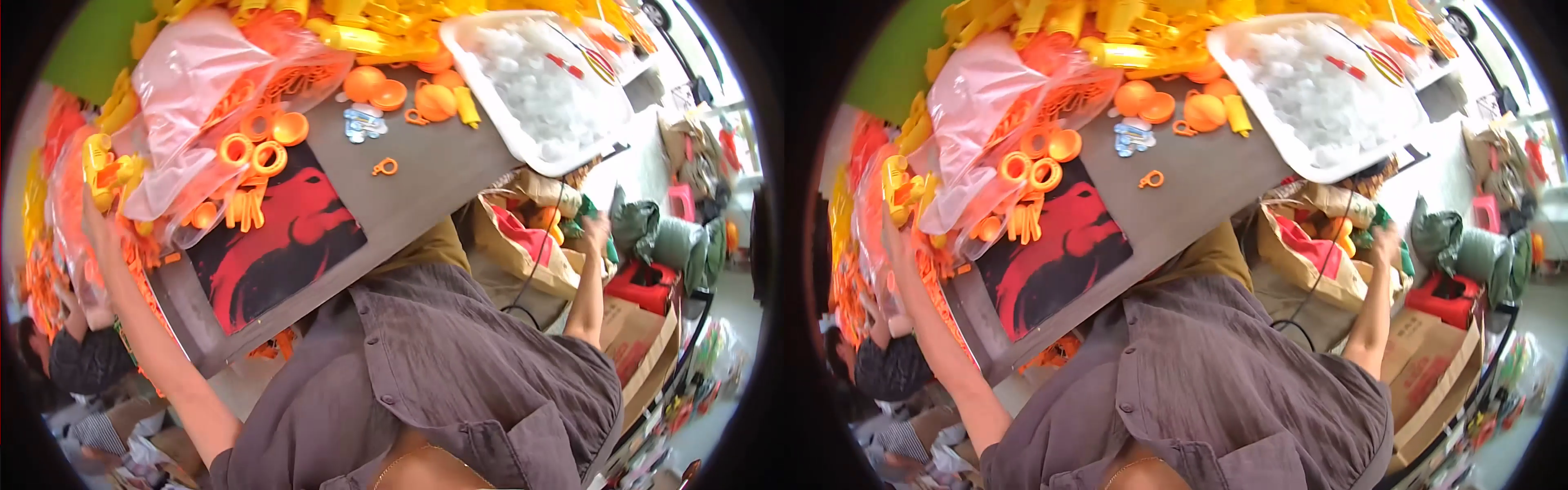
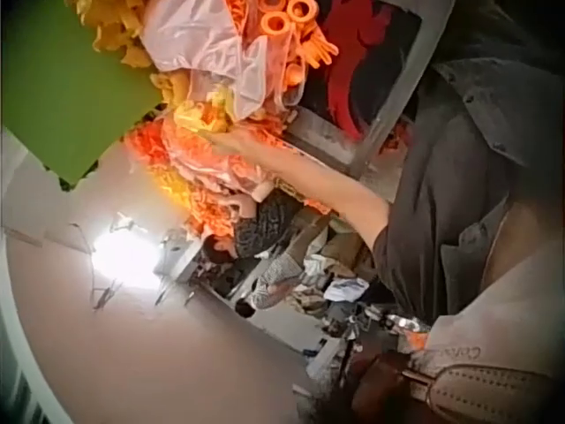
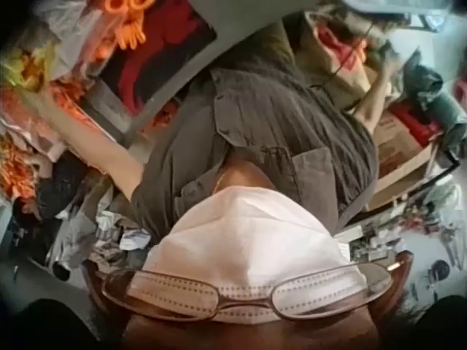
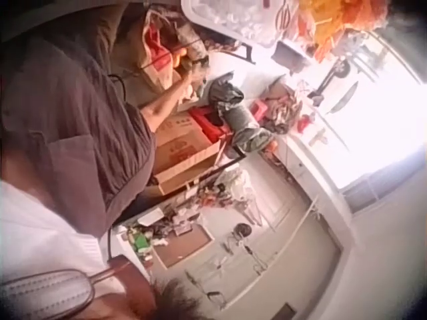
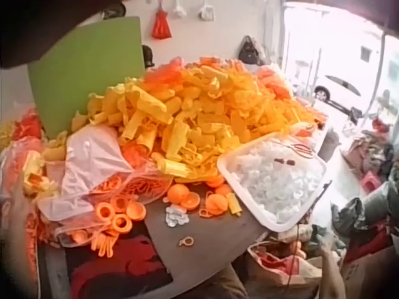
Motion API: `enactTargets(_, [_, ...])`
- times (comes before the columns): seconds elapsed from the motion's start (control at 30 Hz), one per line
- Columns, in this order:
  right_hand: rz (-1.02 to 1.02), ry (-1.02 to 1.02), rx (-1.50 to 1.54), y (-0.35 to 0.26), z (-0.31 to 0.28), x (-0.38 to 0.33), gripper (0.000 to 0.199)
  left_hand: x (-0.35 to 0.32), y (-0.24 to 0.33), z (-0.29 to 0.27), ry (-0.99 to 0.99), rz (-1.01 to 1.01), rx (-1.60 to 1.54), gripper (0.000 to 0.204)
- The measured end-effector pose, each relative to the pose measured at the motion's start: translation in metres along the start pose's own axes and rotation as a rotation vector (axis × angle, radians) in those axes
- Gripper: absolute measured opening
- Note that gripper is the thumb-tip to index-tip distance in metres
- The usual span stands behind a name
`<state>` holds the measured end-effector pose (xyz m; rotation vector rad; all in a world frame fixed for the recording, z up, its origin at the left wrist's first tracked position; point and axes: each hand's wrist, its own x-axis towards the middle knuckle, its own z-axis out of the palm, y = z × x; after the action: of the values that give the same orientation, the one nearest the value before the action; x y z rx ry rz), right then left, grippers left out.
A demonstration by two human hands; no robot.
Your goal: Assembling plastic toy guns from various yellow and orange components on a workbench.
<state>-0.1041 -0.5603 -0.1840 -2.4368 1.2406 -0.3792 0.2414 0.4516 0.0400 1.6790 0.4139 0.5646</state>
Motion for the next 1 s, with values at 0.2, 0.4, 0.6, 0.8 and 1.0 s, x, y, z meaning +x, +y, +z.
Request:
enactTargets(0.2, [-0.550, 0.840, 0.548, -0.305, -0.090, -0.062, 0.016, -0.159, 0.047, -0.043, -0.432, -0.173, -0.806, 0.066])
enactTargets(0.4, [-1.268, -0.600, 0.692, -0.495, 0.004, -0.197, 0.023, -0.261, 0.031, 0.034, -0.627, -0.406, -1.295, 0.072])
enactTargets(0.6, [-1.714, -0.421, 0.462, -0.582, 0.115, -0.278, 0.020, -0.306, 0.008, 0.039, -0.545, -0.404, -0.960, 0.075])
enactTargets(0.8, [-1.948, -0.557, 0.287, -0.572, 0.084, -0.262, 0.027, -0.323, 0.017, -0.004, -0.316, -0.265, -0.430, 0.068])
enactTargets(1.0, [-1.479, -0.620, 0.107, -0.560, 0.064, -0.291, 0.053, -0.310, 0.044, 0.026, -0.424, -0.048, -0.055, 0.065])
